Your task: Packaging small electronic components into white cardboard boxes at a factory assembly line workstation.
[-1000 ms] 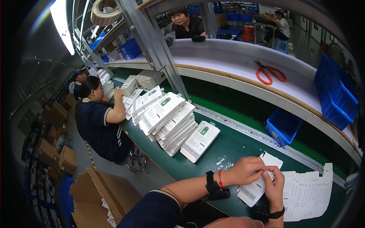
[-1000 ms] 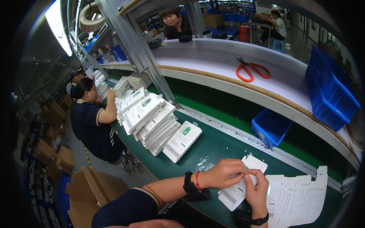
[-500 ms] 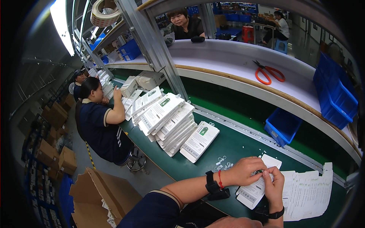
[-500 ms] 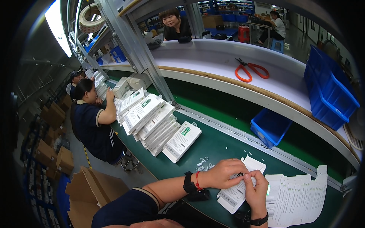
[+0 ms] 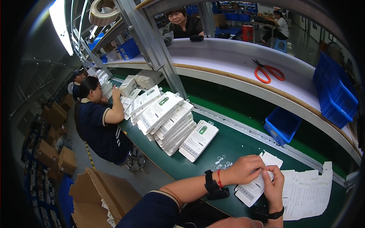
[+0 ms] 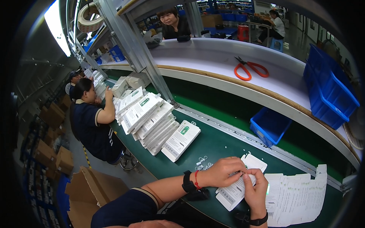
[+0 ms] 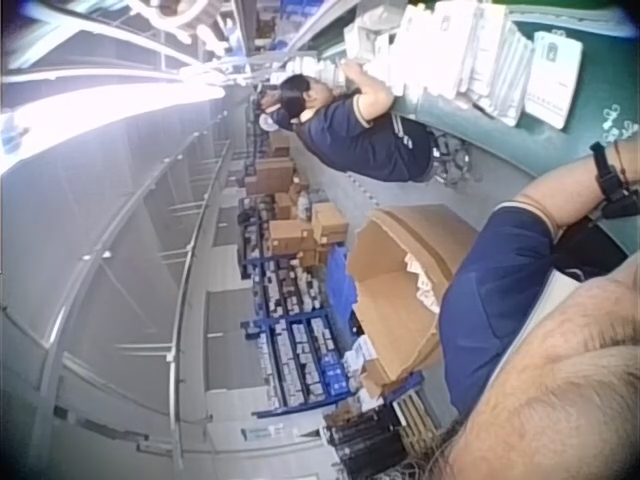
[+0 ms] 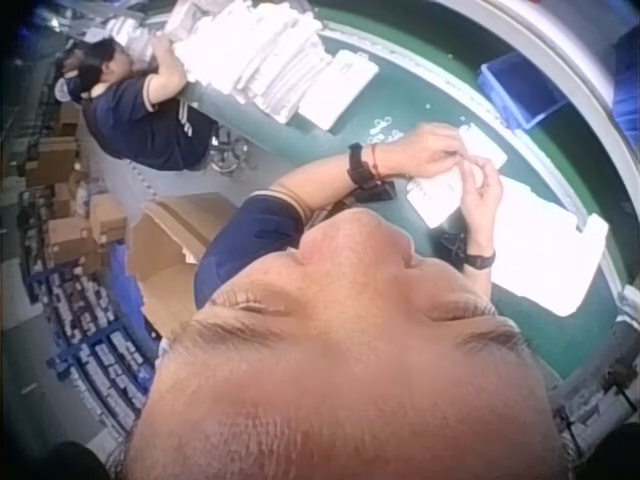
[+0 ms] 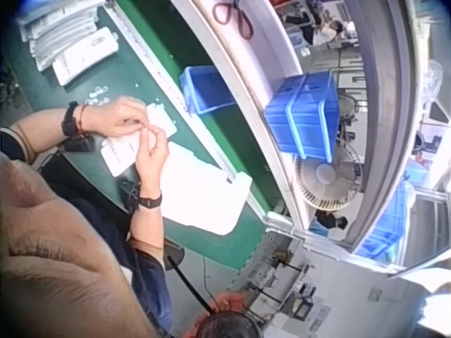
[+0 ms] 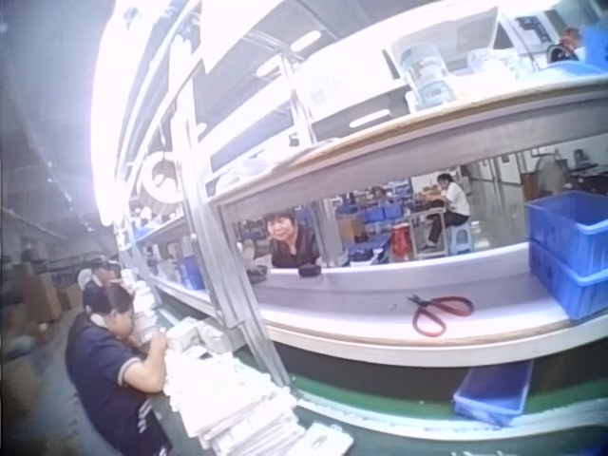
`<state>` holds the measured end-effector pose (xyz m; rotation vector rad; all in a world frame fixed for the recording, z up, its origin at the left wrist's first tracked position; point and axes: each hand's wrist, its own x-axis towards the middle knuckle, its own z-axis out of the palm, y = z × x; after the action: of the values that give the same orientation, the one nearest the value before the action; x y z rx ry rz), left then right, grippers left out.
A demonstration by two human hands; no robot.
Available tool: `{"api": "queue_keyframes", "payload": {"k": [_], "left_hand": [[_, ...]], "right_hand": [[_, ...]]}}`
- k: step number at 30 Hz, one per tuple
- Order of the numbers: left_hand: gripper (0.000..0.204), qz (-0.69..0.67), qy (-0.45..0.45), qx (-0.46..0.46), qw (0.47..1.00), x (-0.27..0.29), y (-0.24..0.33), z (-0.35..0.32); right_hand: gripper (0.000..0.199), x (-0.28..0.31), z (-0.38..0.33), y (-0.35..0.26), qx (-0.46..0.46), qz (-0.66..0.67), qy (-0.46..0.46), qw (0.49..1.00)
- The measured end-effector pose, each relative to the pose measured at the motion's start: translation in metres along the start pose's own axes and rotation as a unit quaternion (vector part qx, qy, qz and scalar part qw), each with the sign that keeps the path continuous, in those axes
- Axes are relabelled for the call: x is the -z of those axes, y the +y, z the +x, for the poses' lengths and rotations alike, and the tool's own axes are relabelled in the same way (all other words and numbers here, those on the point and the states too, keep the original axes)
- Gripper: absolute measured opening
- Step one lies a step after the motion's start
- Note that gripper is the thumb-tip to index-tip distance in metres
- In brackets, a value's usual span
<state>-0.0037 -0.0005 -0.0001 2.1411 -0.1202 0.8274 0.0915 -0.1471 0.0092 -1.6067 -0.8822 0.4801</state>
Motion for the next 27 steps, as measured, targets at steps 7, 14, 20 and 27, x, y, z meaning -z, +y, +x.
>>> {"api": "queue_keyframes", "payload": {"k": [7,14,20,27], "left_hand": [[0.015,-0.001,-0.003,0.009,1.0,0.0014,0.0032,0.0002],[0.011,-0.01,-0.009,0.01,1.0,0.0007,0.0037,0.0004],[0.012,-0.006,-0.01,0.011,1.0,0.0004,0.0034,0.0009],[0.012,-0.001,-0.009,0.006,1.0,0.0011,0.0012,-0.001]], "right_hand": [[0.007,0.0007,-0.0011,-0.0025,0.002,-0.02,0.004,1.0],[0.008,0.0014,-0.0008,-0.0024,-0.008,-0.025,0.004,1.0],[0.008,0.002,-0.0001,-0.0027,-0.006,-0.029,0.008,1.0],[0.009,0.0002,-0.0014,-0.0015,0.006,-0.032,0.006,0.999]]}}
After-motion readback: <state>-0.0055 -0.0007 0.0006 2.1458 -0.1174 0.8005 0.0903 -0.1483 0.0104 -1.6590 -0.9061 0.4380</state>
